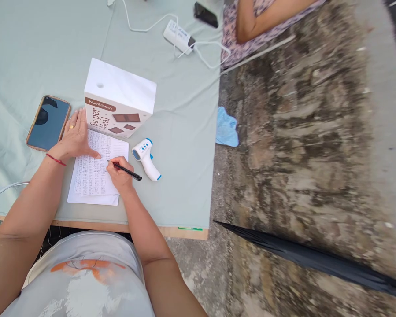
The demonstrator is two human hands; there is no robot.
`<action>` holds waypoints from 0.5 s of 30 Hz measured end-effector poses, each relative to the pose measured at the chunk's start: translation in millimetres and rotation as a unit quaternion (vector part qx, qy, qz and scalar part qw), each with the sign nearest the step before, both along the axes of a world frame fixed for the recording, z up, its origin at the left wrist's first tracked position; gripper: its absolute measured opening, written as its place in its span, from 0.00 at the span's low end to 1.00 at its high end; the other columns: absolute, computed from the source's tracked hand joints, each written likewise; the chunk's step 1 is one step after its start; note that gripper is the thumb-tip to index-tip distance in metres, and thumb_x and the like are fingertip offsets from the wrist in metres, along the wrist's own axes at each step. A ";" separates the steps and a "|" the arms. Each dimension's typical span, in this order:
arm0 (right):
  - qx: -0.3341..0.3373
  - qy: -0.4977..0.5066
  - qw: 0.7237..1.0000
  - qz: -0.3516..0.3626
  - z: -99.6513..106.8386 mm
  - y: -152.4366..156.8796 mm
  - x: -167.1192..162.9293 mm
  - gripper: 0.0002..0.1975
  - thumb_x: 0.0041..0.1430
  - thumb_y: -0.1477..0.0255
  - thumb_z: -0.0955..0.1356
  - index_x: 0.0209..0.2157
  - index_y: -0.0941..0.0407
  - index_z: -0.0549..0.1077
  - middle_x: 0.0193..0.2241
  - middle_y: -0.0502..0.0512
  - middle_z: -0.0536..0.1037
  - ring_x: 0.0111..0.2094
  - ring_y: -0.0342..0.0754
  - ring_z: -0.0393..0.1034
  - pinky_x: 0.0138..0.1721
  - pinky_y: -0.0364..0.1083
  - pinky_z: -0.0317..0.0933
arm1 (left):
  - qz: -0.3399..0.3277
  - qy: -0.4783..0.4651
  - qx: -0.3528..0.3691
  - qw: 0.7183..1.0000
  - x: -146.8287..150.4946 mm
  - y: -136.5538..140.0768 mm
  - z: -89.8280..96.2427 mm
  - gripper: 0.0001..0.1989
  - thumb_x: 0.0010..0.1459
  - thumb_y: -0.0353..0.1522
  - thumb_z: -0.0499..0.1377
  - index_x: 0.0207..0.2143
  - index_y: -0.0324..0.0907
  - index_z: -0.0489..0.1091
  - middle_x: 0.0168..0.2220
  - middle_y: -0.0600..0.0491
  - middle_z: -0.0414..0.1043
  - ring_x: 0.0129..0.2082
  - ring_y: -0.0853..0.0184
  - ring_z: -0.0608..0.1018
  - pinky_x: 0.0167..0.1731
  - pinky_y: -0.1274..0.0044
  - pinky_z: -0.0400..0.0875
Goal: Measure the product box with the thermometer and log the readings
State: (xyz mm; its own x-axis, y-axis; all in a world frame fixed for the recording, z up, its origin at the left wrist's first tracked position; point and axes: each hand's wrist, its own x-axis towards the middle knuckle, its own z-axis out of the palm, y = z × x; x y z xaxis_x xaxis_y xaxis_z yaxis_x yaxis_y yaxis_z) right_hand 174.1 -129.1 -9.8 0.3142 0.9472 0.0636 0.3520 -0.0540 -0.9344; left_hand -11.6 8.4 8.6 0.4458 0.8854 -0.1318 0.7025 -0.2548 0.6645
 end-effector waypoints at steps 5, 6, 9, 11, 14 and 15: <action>0.000 -0.003 1.000 -0.004 -1.7 -0.3 0.4 0.06 0.57 0.65 0.68 0.28 0.50 0.70 0.23 0.46 0.74 0.26 0.46 0.67 0.31 0.47 0.67 | -0.004 -0.003 0.000 1.000 -1.0 0.6 -1.3 0.90 0.27 0.53 0.83 0.80 0.40 0.31 0.81 0.35 0.25 0.79 0.32 0.29 0.76 0.48 0.27; 0.003 -0.002 1.000 -0.005 -1.8 -0.3 0.4 0.06 0.57 0.65 0.68 0.28 0.51 0.70 0.23 0.46 0.73 0.26 0.46 0.67 0.31 0.47 0.67 | -0.004 -0.001 -0.002 1.000 -1.1 0.7 -1.1 0.90 0.27 0.53 0.83 0.80 0.40 0.31 0.81 0.35 0.25 0.79 0.32 0.29 0.76 0.48 0.27; 0.009 -0.002 1.000 -0.007 -2.1 -0.5 0.6 0.06 0.56 0.64 0.68 0.28 0.51 0.70 0.23 0.46 0.73 0.26 0.46 0.67 0.32 0.47 0.67 | -0.007 0.009 -0.005 1.000 -1.4 1.0 -0.2 0.90 0.28 0.52 0.83 0.80 0.39 0.30 0.81 0.34 0.24 0.79 0.32 0.29 0.76 0.48 0.28; 0.006 -0.002 1.000 -0.012 -2.6 -0.7 0.7 0.06 0.56 0.65 0.68 0.28 0.51 0.70 0.23 0.46 0.74 0.26 0.45 0.67 0.32 0.47 0.67 | -0.009 0.011 -0.004 1.000 -1.4 1.0 -0.1 0.90 0.28 0.52 0.83 0.80 0.38 0.29 0.81 0.34 0.25 0.79 0.32 0.29 0.76 0.48 0.28; 0.001 0.000 1.000 -0.018 -3.6 -1.2 0.5 0.06 0.56 0.65 0.68 0.28 0.51 0.70 0.24 0.46 0.74 0.26 0.45 0.67 0.32 0.47 0.67 | -0.006 0.005 0.000 1.000 -1.3 0.7 -0.6 0.89 0.28 0.53 0.83 0.80 0.40 0.30 0.81 0.34 0.25 0.79 0.32 0.30 0.76 0.48 0.28; 0.000 -0.001 1.000 -0.019 -4.0 -1.3 0.3 0.06 0.56 0.64 0.68 0.29 0.51 0.70 0.24 0.46 0.74 0.26 0.45 0.67 0.32 0.47 0.67 | -0.004 0.002 0.001 1.000 -1.2 0.6 -0.8 0.89 0.28 0.52 0.83 0.80 0.40 0.30 0.81 0.34 0.26 0.79 0.32 0.30 0.76 0.48 0.28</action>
State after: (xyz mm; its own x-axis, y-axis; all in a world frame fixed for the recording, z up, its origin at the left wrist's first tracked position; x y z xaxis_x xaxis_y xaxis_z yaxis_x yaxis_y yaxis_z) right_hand 174.4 -130.4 -13.8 0.3492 0.9348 0.0641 0.3514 -0.0673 -0.9338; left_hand -12.8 9.0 7.7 0.4528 0.8817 -0.1327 0.7033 -0.2617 0.6610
